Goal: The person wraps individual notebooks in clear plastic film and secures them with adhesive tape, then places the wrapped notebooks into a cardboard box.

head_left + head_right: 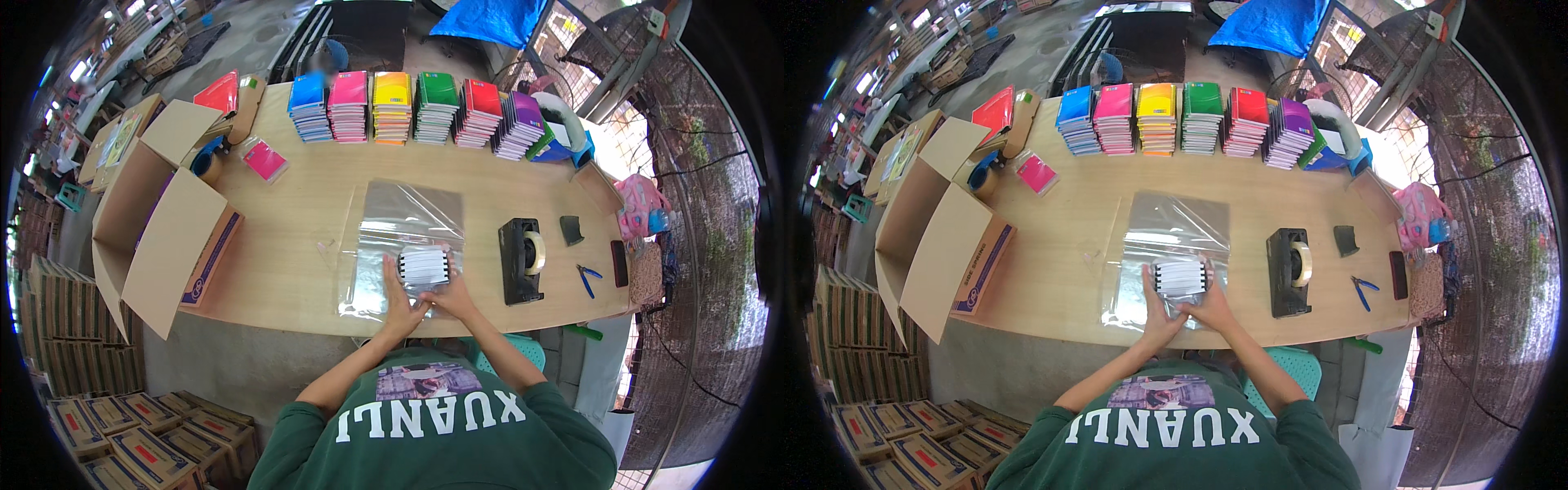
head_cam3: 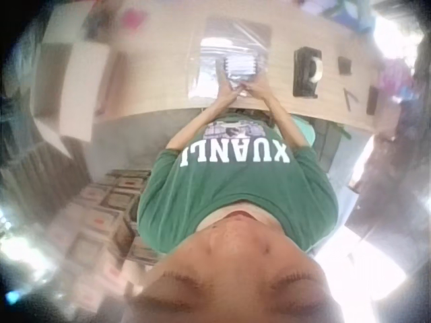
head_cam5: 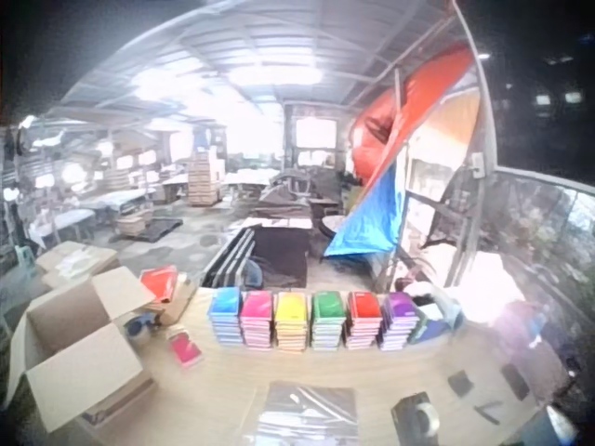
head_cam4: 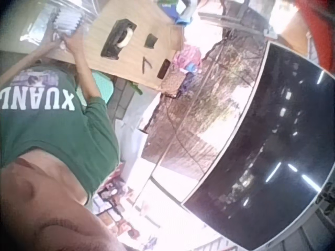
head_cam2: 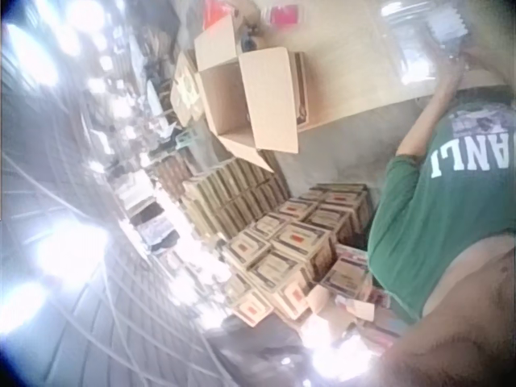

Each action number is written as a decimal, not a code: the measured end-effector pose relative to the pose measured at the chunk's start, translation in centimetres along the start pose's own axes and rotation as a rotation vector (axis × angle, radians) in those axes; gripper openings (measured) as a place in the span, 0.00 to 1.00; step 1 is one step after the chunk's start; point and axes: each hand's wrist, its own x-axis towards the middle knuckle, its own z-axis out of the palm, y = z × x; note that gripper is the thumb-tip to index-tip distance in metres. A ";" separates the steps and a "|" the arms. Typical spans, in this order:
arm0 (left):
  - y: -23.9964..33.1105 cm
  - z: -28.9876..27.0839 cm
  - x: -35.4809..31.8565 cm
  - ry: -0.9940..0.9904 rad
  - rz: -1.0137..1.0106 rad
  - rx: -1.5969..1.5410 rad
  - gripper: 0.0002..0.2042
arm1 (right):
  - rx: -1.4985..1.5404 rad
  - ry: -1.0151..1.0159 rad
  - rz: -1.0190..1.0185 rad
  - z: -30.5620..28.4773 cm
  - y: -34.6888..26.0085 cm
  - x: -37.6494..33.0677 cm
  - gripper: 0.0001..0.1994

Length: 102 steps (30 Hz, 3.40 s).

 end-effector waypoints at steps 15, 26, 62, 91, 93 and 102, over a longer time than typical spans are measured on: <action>4.5 -10.9 6.3 -0.614 0.494 0.659 0.39 | -0.950 -1.069 -0.445 -5.0 -13.2 12.1 0.07; 5.8 -11.5 12.1 -1.060 0.632 0.813 0.51 | -0.779 -0.878 -0.590 -0.5 -13.6 12.0 0.08; 4.5 -4.5 7.3 -0.160 0.146 0.182 0.17 | 0.077 -0.391 0.342 -2.6 -4.6 9.5 0.43; 1.8 -2.0 7.2 -0.040 -0.244 -0.245 0.10 | -0.574 0.444 0.697 -24.6 -6.7 -1.9 0.09; 1.5 -1.9 7.1 -0.034 -0.244 -0.267 0.10 | -0.369 0.359 0.963 -24.8 -7.0 -2.1 0.12; 1.9 -2.5 7.3 -0.053 -0.200 -0.169 0.09 | -0.379 0.538 0.798 -22.6 -5.4 -10.2 0.09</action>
